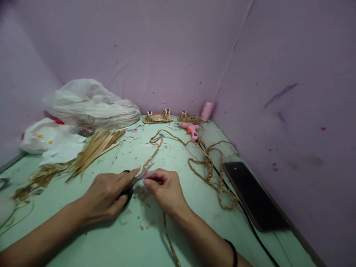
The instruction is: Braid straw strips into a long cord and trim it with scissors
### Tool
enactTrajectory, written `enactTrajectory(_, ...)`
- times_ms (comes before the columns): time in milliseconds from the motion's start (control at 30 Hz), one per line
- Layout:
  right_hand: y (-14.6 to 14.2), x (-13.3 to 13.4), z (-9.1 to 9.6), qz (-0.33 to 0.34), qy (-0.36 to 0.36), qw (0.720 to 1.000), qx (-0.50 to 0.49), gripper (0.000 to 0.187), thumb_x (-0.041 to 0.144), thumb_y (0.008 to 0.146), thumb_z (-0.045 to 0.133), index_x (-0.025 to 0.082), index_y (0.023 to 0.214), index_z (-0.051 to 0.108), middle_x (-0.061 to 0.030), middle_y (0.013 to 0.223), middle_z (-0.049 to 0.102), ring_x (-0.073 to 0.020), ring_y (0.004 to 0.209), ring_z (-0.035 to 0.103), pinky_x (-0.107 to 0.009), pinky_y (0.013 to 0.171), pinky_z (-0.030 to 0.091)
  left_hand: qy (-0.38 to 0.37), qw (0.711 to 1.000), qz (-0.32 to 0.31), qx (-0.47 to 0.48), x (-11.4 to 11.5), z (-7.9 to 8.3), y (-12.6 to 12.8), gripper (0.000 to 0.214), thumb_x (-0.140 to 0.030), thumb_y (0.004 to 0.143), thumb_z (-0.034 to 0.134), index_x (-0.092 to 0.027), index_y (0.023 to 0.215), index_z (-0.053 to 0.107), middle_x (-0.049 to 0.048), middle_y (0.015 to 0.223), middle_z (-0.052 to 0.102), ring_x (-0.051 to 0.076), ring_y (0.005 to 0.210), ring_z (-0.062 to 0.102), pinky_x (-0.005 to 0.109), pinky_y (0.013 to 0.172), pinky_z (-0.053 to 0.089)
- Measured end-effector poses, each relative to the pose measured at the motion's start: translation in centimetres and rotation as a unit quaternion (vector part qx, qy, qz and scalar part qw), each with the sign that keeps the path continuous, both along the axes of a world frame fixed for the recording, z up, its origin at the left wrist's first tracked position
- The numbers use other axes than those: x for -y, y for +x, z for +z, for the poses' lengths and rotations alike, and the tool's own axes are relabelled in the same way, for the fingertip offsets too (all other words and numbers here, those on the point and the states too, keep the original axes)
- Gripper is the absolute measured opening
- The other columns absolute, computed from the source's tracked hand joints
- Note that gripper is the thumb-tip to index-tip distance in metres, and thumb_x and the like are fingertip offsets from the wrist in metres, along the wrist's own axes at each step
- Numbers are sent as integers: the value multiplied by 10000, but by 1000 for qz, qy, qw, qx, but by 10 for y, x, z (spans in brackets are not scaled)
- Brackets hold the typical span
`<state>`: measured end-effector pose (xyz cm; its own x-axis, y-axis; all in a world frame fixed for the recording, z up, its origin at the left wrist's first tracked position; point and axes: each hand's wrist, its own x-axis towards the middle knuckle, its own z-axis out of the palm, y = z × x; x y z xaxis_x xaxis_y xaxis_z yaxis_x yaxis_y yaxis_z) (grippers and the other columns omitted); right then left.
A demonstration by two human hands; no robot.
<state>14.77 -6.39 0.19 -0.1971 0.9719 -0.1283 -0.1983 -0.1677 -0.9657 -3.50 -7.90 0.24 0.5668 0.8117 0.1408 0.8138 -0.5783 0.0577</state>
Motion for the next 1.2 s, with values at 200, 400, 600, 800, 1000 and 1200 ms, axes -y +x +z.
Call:
enactTrajectory(200, 2, 0, 3, 3, 2, 1000, -9, 103, 206, 552, 699, 119, 589, 657, 31, 472, 494, -54, 450, 364, -208, 445, 274, 2, 998, -24, 52, -2, -3, -2, 552, -149, 693, 379, -181, 1243, 364, 23, 737, 627, 167, 603, 557, 275, 557, 390)
enactTrajectory(400, 0, -2, 3, -15, -94, 993, -72, 246, 228, 527, 735, 124, 740, 668, 43, 480, 493, -41, 424, 380, -191, 427, 291, -58, 958, 79, 270, -8, 3, -9, 427, -182, 678, 479, -187, 1102, 528, -12, 690, 608, 94, 536, 495, 209, 549, 380)
enactTrajectory(600, -2, -3, 0, 4, -117, 989, -95, 281, 233, 489, 764, 124, 729, 666, 21, 559, 541, -58, 475, 453, -216, 491, 396, -220, 777, 232, 543, -11, 11, 4, 467, -276, 597, 639, -120, 1028, 551, 2, 641, 581, 103, 524, 485, 207, 488, 362)
enactTrajectory(800, -3, 0, -3, 37, -91, 991, -92, 389, 213, 501, 760, 155, 872, 656, 42, 558, 539, -53, 455, 459, -206, 474, 373, -258, 688, 271, 622, -11, 12, 19, 497, -284, 527, 704, -127, 971, 544, -26, 572, 563, 79, 446, 448, 197, 441, 338)
enactTrajectory(1000, -5, 2, -7, 63, -68, 993, -67, 390, 204, 522, 740, 159, 903, 670, 44, 550, 542, -48, 464, 437, -208, 492, 368, -279, 654, 240, 661, -18, 3, 28, 463, -305, 602, 679, -134, 1005, 528, -40, 503, 527, 78, 452, 458, 178, 436, 307)
enactTrajectory(1200, -3, 2, -12, 96, -59, 992, -48, 342, 216, 538, 725, 169, 874, 684, 42, 558, 536, -50, 450, 435, -211, 469, 358, -386, 567, 226, 692, -41, 7, 30, 427, -241, 581, 671, -118, 967, 540, 24, 629, 606, 42, 403, 421, 157, 372, 187)
